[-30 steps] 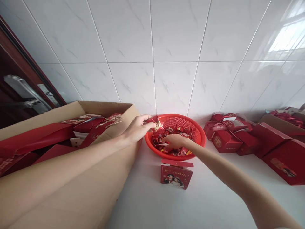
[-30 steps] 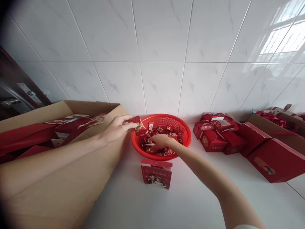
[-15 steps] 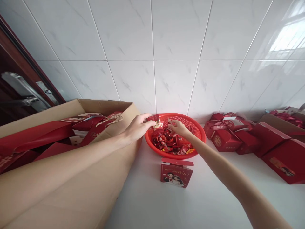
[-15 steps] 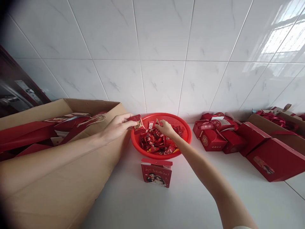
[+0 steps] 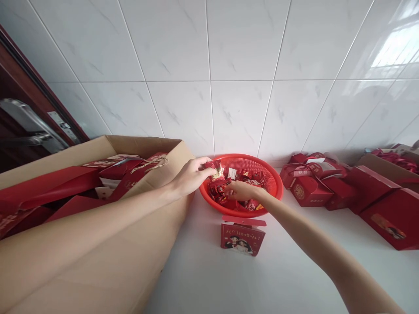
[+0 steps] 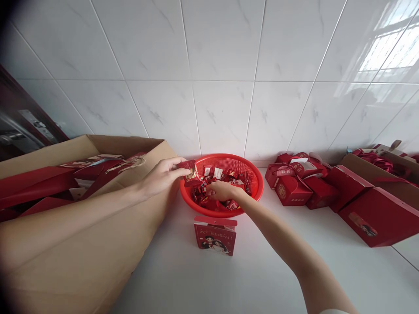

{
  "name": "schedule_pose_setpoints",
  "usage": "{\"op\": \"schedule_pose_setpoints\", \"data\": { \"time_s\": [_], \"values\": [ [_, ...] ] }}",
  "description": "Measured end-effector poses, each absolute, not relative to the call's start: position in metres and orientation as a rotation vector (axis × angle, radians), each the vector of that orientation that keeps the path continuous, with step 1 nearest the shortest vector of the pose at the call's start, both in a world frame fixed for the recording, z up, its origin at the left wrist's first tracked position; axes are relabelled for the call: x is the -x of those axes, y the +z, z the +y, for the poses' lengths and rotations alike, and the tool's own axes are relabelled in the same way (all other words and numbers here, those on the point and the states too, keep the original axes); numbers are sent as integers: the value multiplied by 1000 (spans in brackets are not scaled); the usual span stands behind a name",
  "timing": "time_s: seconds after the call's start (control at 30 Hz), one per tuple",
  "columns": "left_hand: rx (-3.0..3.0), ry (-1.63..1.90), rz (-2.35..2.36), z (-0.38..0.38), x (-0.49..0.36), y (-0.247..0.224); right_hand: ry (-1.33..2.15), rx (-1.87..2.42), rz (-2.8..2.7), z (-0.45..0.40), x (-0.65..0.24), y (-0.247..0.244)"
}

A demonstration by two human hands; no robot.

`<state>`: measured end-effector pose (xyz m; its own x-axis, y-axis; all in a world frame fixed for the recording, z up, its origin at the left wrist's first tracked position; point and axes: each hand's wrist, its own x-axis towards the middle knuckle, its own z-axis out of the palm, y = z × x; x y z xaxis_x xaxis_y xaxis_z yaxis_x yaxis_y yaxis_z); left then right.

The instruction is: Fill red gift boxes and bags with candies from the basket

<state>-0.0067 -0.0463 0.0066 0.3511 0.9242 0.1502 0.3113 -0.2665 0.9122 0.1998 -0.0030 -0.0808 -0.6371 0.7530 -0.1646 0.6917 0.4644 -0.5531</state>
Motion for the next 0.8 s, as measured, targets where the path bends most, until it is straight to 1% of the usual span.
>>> {"op": "schedule_pose_setpoints", "data": {
  "time_s": [0.17,0.4,0.6,0.7,0.8],
  "values": [
    [-1781,921,1080,-45,6,6,867,1284,-2451,4,-206,-79],
    [-1790,896,1106,-46,6,5,928,1373,-2190,6,-211,-82],
    [-1769,889,1100,-47,5,6,759,1472,-1966,12,-214,-83],
    [-1793,893,1104,-47,4,6,761,1428,-2062,8,-216,-79],
    [-1838,889,1108,-48,5,5,937,1320,-2332,-2,-214,-78]
  ]
}}
